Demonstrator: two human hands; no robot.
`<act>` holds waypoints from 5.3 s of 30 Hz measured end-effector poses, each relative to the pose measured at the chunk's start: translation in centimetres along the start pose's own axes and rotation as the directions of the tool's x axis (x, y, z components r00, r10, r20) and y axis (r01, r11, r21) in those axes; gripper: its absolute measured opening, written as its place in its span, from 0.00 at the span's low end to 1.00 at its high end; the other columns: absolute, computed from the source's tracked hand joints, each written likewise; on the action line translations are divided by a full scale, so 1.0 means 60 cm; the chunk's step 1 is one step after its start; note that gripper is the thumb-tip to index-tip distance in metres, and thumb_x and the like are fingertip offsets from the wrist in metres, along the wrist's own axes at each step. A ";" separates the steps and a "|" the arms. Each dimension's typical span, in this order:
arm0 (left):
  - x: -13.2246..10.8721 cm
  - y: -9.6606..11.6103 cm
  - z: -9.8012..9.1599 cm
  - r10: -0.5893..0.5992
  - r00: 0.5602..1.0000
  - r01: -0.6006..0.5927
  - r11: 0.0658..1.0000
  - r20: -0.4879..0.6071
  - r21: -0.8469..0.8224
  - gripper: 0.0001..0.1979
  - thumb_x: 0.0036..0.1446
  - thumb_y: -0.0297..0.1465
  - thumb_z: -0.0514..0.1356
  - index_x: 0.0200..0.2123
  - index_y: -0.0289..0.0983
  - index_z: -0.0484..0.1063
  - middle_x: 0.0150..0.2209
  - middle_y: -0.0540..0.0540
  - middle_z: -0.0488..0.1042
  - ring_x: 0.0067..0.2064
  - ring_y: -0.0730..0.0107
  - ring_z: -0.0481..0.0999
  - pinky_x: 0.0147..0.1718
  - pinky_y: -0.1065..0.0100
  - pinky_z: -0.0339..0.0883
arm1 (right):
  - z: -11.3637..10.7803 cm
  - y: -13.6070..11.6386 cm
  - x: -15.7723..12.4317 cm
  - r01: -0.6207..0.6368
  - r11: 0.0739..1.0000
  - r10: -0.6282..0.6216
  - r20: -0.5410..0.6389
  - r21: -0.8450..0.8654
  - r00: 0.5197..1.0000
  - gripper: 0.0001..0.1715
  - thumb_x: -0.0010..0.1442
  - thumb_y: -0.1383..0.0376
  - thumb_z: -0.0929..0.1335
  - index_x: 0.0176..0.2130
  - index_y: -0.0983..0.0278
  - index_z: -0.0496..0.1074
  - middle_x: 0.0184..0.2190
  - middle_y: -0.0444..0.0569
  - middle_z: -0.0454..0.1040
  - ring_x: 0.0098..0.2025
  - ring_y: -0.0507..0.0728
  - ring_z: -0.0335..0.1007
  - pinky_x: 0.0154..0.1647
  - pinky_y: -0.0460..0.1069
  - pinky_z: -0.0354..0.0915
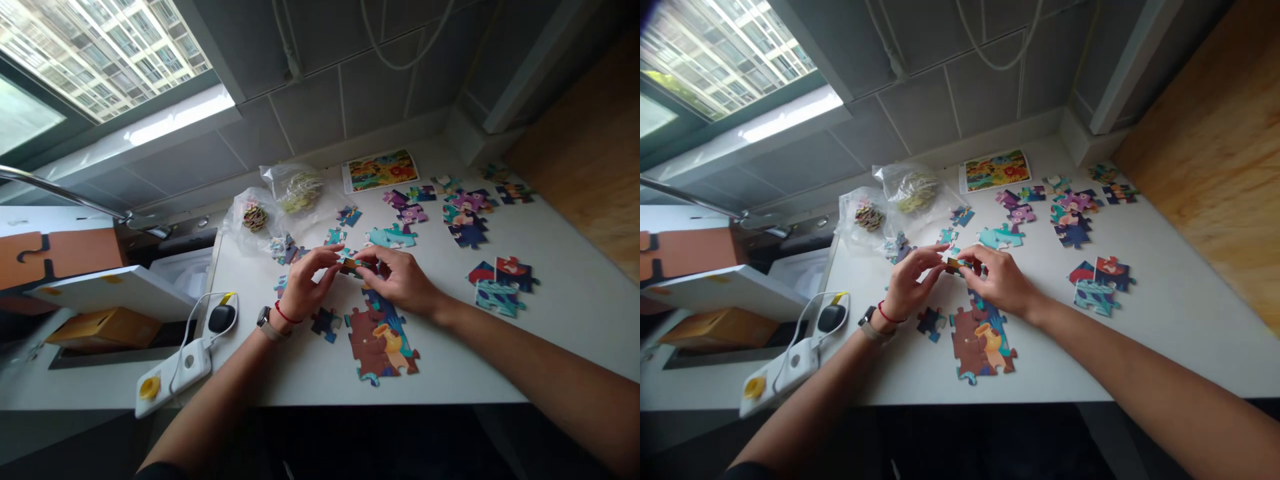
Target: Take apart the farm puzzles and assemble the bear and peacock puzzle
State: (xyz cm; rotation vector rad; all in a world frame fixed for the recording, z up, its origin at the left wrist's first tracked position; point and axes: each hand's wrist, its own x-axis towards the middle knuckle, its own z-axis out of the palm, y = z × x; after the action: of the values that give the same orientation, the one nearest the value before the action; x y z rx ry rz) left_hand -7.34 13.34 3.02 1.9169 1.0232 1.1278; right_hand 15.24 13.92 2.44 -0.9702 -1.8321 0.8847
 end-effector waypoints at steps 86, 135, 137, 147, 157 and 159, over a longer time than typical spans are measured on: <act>-0.023 0.017 -0.007 0.125 0.946 -0.208 0.942 0.300 0.265 0.36 0.64 0.43 0.68 0.69 0.40 0.58 0.61 0.34 0.72 0.61 0.51 0.73 0.61 0.48 0.70 | -0.059 -0.040 -0.029 -0.202 0.979 0.201 0.040 0.023 0.979 0.17 0.66 0.65 0.70 0.54 0.60 0.82 0.45 0.50 0.79 0.35 0.53 0.73 0.32 0.47 0.72; -0.018 0.002 -0.012 0.229 0.910 -0.334 0.900 0.346 0.282 0.10 0.71 0.34 0.58 0.42 0.38 0.80 0.39 0.43 0.81 0.40 0.61 0.79 0.40 0.64 0.70 | -0.334 0.021 0.022 -0.277 0.349 0.645 0.015 -0.895 0.764 0.29 0.57 0.58 0.77 0.56 0.64 0.78 0.51 0.59 0.82 0.47 0.64 0.81 0.48 0.54 0.74; -0.018 -0.001 -0.012 0.224 0.913 -0.325 0.905 0.341 0.273 0.11 0.71 0.34 0.58 0.43 0.38 0.80 0.39 0.43 0.81 0.40 0.61 0.79 0.41 0.64 0.71 | -0.331 0.039 0.056 -0.279 0.337 0.607 -0.019 -0.899 0.795 0.32 0.60 0.58 0.75 0.60 0.67 0.76 0.57 0.63 0.79 0.53 0.67 0.79 0.53 0.55 0.72; -0.016 -0.004 -0.013 0.174 0.920 -0.293 0.900 0.351 0.322 0.09 0.71 0.33 0.59 0.44 0.38 0.79 0.42 0.44 0.82 0.42 0.61 0.80 0.43 0.63 0.71 | -0.307 0.069 0.107 -0.268 0.362 0.570 -0.016 -0.893 0.822 0.31 0.56 0.64 0.77 0.58 0.67 0.78 0.47 0.59 0.84 0.45 0.63 0.82 0.50 0.53 0.74; -0.016 -0.001 -0.014 0.168 0.924 -0.286 0.900 0.343 0.329 0.07 0.69 0.31 0.61 0.43 0.39 0.80 0.41 0.44 0.82 0.42 0.62 0.80 0.43 0.65 0.70 | -0.239 0.030 0.118 -0.135 0.507 0.400 0.094 -0.851 0.912 0.26 0.62 0.62 0.72 0.58 0.66 0.78 0.56 0.62 0.78 0.55 0.67 0.77 0.59 0.59 0.70; -0.016 0.002 -0.015 0.166 0.924 -0.286 0.899 0.345 0.332 0.07 0.69 0.31 0.61 0.43 0.38 0.80 0.41 0.44 0.82 0.42 0.62 0.80 0.43 0.65 0.70 | -0.197 0.019 0.127 -0.063 0.578 0.361 0.186 -0.813 0.914 0.24 0.64 0.60 0.71 0.58 0.62 0.79 0.56 0.58 0.78 0.57 0.65 0.76 0.61 0.57 0.69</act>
State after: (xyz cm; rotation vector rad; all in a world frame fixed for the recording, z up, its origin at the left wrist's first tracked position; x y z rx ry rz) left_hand -8.41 12.61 3.10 2.4850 0.9007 0.7470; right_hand 23.76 23.29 8.69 -1.7161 -2.5260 0.3124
